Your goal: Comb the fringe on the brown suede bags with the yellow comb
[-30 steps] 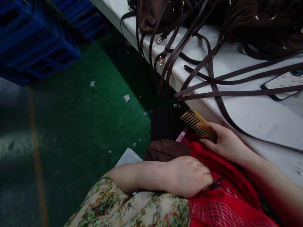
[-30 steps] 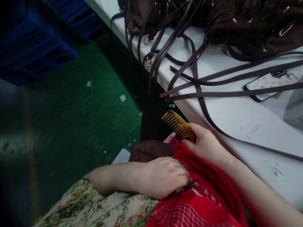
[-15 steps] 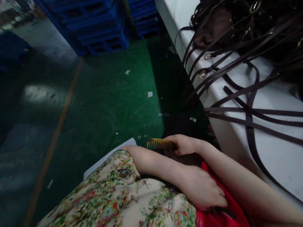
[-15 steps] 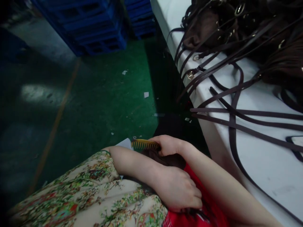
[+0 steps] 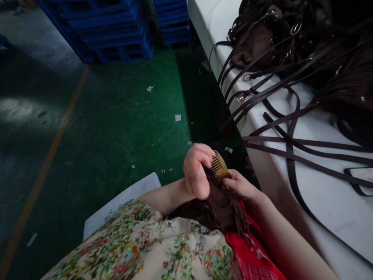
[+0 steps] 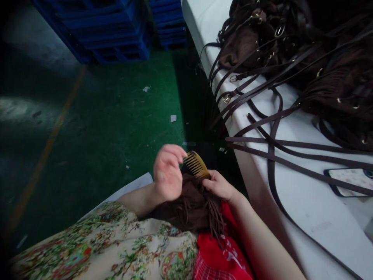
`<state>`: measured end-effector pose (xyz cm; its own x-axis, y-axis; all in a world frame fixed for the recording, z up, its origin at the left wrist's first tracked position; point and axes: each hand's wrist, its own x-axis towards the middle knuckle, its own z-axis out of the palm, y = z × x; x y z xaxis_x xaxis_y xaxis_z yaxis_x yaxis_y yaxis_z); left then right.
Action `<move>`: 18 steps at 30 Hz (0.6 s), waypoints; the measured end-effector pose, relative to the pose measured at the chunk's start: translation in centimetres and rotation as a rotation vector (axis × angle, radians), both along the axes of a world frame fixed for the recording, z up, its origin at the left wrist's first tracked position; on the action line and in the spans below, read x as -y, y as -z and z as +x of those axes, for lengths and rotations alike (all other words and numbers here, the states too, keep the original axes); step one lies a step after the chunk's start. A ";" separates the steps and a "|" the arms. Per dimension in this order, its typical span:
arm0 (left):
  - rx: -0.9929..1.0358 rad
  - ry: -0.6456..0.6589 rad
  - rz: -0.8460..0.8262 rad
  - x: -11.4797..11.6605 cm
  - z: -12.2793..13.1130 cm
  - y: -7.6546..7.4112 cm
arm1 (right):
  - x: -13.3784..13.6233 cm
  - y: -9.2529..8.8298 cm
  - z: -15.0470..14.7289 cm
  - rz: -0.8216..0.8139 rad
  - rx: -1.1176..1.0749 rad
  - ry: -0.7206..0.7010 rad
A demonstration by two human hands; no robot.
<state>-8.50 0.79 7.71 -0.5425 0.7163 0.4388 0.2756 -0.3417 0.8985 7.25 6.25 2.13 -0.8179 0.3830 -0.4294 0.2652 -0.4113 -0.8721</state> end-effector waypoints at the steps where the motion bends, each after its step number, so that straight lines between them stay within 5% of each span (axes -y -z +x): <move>1: 0.147 -0.182 0.042 -0.9 -0.9 0.7 | 0.2 0.1 0.3 -0.042 -0.008 0.054; 2: 0.255 -0.175 0.009 -1.7 -1.7 1.5 | 0.5 0.2 0.5 -0.086 -0.026 0.105; 3: 0.345 -0.014 -0.104 -2.5 -2.4 2.4 | 0.7 0.1 0.8 -0.120 -0.049 0.147; 7: 0.593 1.049 -0.651 -4.0 -3.7 5.1 | 0.9 -1.7 1.8 -0.133 -0.119 0.242; 10: 0.389 1.464 -0.779 -4.3 -4.0 4.1 | 0.3 -4.6 2.6 -0.002 -0.094 0.226; 13: -0.090 1.621 -0.899 -4.9 -3.7 0.8 | -0.4 -7.6 3.0 0.225 -0.036 0.143; 16: -0.544 1.500 -0.983 -5.4 -2.2 -1.8 | -0.6 -8.9 2.9 0.395 0.024 0.123; 18: -0.629 1.475 -0.872 -5.3 -0.8 -2.0 | -0.3 -8.8 2.9 0.452 0.092 0.122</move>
<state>-9.25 6.07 9.75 0.7530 0.5119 -0.4135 0.5459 -0.1349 0.8269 10.14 6.60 10.91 -0.7217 0.6389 -0.2665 0.3233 -0.0294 -0.9458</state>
